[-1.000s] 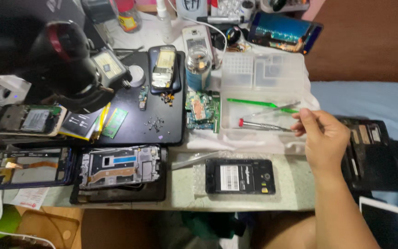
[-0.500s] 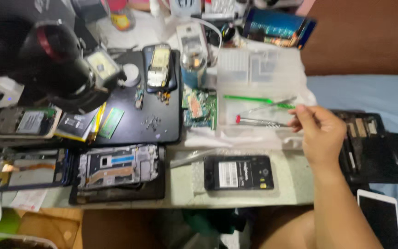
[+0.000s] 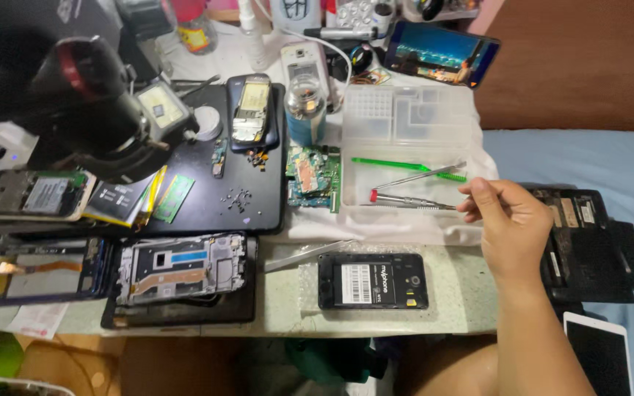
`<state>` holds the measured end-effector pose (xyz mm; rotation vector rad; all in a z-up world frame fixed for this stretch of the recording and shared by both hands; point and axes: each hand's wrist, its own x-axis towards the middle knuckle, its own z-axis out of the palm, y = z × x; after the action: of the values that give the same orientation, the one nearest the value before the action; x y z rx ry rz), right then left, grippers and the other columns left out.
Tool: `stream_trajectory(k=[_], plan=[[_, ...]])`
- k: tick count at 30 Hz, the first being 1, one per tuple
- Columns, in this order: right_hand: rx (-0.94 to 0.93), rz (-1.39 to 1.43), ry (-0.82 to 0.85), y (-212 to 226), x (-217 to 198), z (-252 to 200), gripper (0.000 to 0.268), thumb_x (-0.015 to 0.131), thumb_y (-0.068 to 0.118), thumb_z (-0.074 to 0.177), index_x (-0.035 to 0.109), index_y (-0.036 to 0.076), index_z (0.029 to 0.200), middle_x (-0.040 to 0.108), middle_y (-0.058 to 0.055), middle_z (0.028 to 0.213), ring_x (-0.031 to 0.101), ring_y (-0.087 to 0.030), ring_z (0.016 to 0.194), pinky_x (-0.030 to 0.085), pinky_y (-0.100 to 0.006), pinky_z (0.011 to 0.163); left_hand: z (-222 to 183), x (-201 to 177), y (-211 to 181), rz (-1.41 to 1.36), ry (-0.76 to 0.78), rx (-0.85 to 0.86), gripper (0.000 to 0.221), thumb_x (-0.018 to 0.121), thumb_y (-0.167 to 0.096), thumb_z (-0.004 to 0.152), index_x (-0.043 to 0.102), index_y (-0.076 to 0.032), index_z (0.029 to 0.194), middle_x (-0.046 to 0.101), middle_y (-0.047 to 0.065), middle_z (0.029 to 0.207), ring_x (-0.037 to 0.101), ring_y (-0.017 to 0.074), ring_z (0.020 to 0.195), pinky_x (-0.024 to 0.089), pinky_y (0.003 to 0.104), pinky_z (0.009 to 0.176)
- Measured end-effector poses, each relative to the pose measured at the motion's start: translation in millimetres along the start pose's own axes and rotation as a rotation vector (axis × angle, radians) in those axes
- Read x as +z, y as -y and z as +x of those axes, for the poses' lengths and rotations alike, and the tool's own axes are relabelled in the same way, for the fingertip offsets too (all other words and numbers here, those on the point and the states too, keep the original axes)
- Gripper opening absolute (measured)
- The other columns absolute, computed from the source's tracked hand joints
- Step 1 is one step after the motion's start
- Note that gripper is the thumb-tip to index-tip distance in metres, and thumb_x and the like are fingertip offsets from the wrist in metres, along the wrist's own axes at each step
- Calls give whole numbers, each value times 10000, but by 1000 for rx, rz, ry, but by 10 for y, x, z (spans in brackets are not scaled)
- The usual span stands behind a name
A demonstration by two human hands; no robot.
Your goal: The person uses tweezers to remove a label from the back of a smartphone battery and then peels it off by hand. The battery is placed on a workbench with other disassembled phone parts.
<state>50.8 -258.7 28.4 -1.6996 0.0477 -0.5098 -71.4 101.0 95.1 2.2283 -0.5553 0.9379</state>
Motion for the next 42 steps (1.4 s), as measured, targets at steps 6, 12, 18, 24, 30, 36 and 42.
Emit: stream_trajectory(k=[6, 12, 18, 24, 30, 36, 42], plan=[[-198, -257, -43, 10, -160, -29, 145, 781, 21, 980, 739, -42, 1103, 714, -74, 1049, 645, -87, 884, 515, -220, 792, -69, 425, 87, -123, 352, 34, 215, 849, -182, 865, 649, -105, 886, 640, 105, 1120, 655, 299, 1090, 542, 407, 906], [13, -93, -105, -70, -244, 16, 86, 755, 46, 1000, 739, 18, 1080, 723, -29, 911, 655, -72, 804, 524, -199, 758, -247, 893, 49, -52, 432, 95, 346, 805, -175, 765, 704, -29, 1063, 672, 160, 1170, 621, 364, 1126, 515, 484, 921], [-196, -449, -69, -40, -284, 45, 150, 772, 35, 971, 761, 22, 1120, 740, -75, 1070, 634, -117, 946, 490, -264, 859, -318, 1102, 76, -46, 314, 58, 285, 812, -191, 800, 716, -48, 1027, 679, 135, 1147, 622, 354, 1142, 502, 505, 970], [-226, -703, 156, 72, -34, 88, 143, 778, 163, 922, 807, 121, 1056, 734, -32, 889, 633, -201, 833, 460, -363, 891, -394, 1145, 78, -59, 291, 33, 285, 826, -192, 815, 716, -39, 1029, 678, 143, 1151, 627, 353, 1151, 510, 494, 984], [-391, -818, 434, 60, 287, 287, 159, 702, 276, 834, 821, 195, 902, 750, 19, 918, 638, -205, 970, 349, -401, 965, -397, 1172, 108, -140, 252, -54, 284, 844, -171, 790, 711, -47, 1009, 687, 137, 1143, 635, 364, 1140, 520, 467, 953], [-200, -988, 459, 32, 386, 312, 153, 717, 312, 874, 774, 171, 889, 719, -1, 929, 640, -220, 950, 364, -408, 914, -362, 1170, 125, -217, 197, -108, 225, 825, -93, 791, 699, -51, 972, 692, 136, 1107, 651, 373, 1094, 536, 456, 914], [-615, -906, 257, 133, 374, 184, 130, 710, 224, 934, 674, 139, 1025, 693, -12, 992, 636, -274, 1022, 362, -459, 991, -381, 1081, 125, -341, 65, -131, 192, 792, -13, 844, 701, -52, 1008, 698, 105, 1067, 693, 306, 995, 566, 391, 858]])
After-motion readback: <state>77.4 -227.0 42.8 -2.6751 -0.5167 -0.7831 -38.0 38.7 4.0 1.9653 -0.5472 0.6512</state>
